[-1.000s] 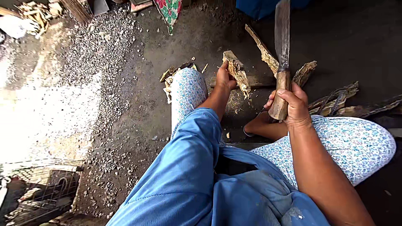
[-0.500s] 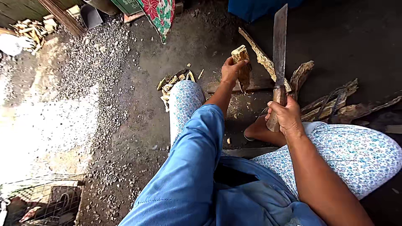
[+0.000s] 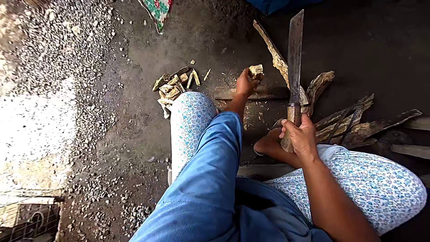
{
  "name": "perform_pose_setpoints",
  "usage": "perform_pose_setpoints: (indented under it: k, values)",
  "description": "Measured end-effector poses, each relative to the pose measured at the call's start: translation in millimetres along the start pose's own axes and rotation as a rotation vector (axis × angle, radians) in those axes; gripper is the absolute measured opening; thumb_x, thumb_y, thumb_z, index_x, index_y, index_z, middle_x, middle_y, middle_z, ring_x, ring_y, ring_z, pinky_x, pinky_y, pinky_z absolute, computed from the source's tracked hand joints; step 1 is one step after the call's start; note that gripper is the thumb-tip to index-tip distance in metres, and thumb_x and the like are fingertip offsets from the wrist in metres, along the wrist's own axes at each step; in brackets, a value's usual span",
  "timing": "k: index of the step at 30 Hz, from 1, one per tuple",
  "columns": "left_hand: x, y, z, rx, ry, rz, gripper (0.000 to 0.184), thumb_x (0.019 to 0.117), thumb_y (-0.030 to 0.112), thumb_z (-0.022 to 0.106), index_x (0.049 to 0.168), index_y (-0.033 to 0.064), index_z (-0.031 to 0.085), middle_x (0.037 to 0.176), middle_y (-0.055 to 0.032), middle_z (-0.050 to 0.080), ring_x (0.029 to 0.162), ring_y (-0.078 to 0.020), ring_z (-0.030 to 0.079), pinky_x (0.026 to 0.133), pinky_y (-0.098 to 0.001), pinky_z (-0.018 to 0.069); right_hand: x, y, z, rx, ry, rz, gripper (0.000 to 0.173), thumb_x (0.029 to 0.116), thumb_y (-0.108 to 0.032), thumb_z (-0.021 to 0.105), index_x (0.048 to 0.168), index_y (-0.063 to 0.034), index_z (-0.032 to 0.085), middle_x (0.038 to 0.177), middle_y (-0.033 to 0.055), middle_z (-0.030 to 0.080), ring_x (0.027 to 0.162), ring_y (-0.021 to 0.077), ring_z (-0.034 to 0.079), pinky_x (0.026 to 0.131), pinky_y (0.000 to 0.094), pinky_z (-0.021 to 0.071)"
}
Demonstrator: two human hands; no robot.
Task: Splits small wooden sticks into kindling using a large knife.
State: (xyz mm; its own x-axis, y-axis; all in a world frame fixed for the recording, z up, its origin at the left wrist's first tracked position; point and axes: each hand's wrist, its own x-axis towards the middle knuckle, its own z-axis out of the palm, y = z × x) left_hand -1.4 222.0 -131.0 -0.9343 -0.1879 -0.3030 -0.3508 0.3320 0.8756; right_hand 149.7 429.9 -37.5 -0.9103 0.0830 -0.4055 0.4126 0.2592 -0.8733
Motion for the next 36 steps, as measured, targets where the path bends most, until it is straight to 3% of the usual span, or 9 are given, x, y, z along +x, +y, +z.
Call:
perform_pose_setpoints:
  k: [6, 16, 21, 25, 27, 29, 31, 33, 36]
  values:
    - [6.1, -2.6, 2.3, 0.032, -0.019, 0.022, 0.070, 0.0852, 0.013, 0.083, 0.146, 0.0008, 0.052, 0.139, -0.0234, 0.061, 0.130, -0.0373, 0.059, 0.112, -0.0553, 0.0461, 3.5, 1.3, 8.3, -0.331, -0.022, -0.029, 0.040, 0.0977, -0.024, 0.067, 0.129, -0.0017, 0.053, 0.087, 0.0103, 0.064, 0.068, 0.0175, 0.067, 0.066, 0.0389, 0.0592]
    - [4.2, -9.7, 1.0, -0.023, -0.017, 0.038, 0.071, 0.0834, 0.009, 0.084, 0.147, 0.0020, 0.052, 0.141, -0.0210, 0.060, 0.131, -0.0348, 0.059, 0.113, -0.0529, 0.0461, 8.5, -30.6, 29.4, -0.455, 0.152, -0.270, 0.047, 0.0988, -0.033, 0.065, 0.132, -0.0031, 0.051, 0.090, 0.0135, 0.065, 0.071, 0.0249, 0.068, 0.069, 0.0479, 0.0580]
    - [4.0, -10.4, -1.4, -0.020, -0.040, 0.038, 0.071, 0.0843, 0.008, 0.083, 0.148, 0.0023, 0.051, 0.142, -0.0207, 0.060, 0.133, -0.0340, 0.058, 0.114, -0.0520, 0.0452, 29.8, -17.5, 43.2, -0.796, 0.019, -0.092, 0.052, 0.1024, -0.035, 0.064, 0.136, 0.0027, 0.049, 0.099, 0.0285, 0.067, 0.093, 0.0456, 0.068, 0.083, 0.0638, 0.0516]
    - [4.0, -6.0, -7.2, -0.067, -0.139, 0.003, 0.079, 0.0837, 0.002, 0.081, 0.154, 0.0053, 0.045, 0.148, -0.0212, 0.055, 0.136, -0.0350, 0.055, 0.115, -0.0532, 0.0439, 36.3, -16.4, 46.6, -0.923, -0.040, 0.038, 0.051, 0.1039, -0.035, 0.062, 0.136, 0.0028, 0.047, 0.104, 0.0295, 0.067, 0.102, 0.0478, 0.067, 0.089, 0.0635, 0.0507]
    - [2.1, -10.5, -11.1, -0.312, -0.161, -0.022, 0.074, 0.0873, -0.010, 0.067, 0.156, 0.0022, 0.041, 0.155, -0.0212, 0.047, 0.141, -0.0322, 0.050, 0.115, -0.0490, 0.0432, 36.0, -16.3, 46.6, -0.903, -0.040, 0.040, 0.051, 0.1040, -0.035, 0.062, 0.135, 0.0025, 0.047, 0.104, 0.0296, 0.066, 0.102, 0.0481, 0.067, 0.087, 0.0640, 0.0510]
    - [-1.0, -12.1, -14.5, -0.538, -0.051, -0.077, 0.055, 0.0976, -0.003, 0.051, 0.152, 0.0014, 0.046, 0.153, -0.0191, 0.050, 0.135, -0.0295, 0.053, 0.105, -0.0470, 0.0479, 37.2, -13.8, 47.7, -0.888, -0.032, 0.030, 0.051, 0.1034, -0.034, 0.063, 0.136, 0.0022, 0.047, 0.104, 0.0299, 0.066, 0.101, 0.0481, 0.067, 0.087, 0.0638, 0.0511]
    - [-1.3, -8.4, -19.5, -0.633, 0.060, -0.163, 0.038, 0.1083, 0.016, 0.052, 0.144, 0.0038, 0.055, 0.137, -0.0170, 0.061, 0.119, -0.0275, 0.061, 0.094, -0.0476, 0.0525, 39.1, -7.8, 50.0, -0.871, -0.020, 0.018, 0.052, 0.1029, -0.034, 0.064, 0.136, 0.0022, 0.047, 0.104, 0.0304, 0.066, 0.101, 0.0488, 0.067, 0.087, 0.0647, 0.0507]
    - [-2.7, -5.0, -19.6, -0.629, 0.083, -0.157, 0.036, 0.1089, 0.022, 0.054, 0.140, 0.0044, 0.058, 0.123, -0.0172, 0.065, 0.098, -0.0253, 0.065, 0.082, -0.0441, 0.0561, 41.4, 0.8, 51.7, -0.868, -0.020, 0.019, 0.053, 0.1031, -0.035, 0.063, 0.137, 0.0009, 0.046, 0.104, 0.0305, 0.066, 0.102, 0.0497, 0.066, 0.087, 0.0658, 0.0500]
    - [-0.3, -0.9, -13.1, -0.616, 0.047, -0.124, 0.036, 0.1094, 0.024, 0.053, 0.140, 0.0053, 0.059, 0.121, -0.0173, 0.066, 0.094, -0.0258, 0.067, 0.079, -0.0451, 0.0579, 47.7, 14.1, 51.7, -0.873, -0.024, 0.018, 0.057, 0.1031, -0.040, 0.062, 0.140, -0.0015, 0.044, 0.104, 0.0308, 0.066, 0.105, 0.0516, 0.065, 0.090, 0.0696, 0.0467]
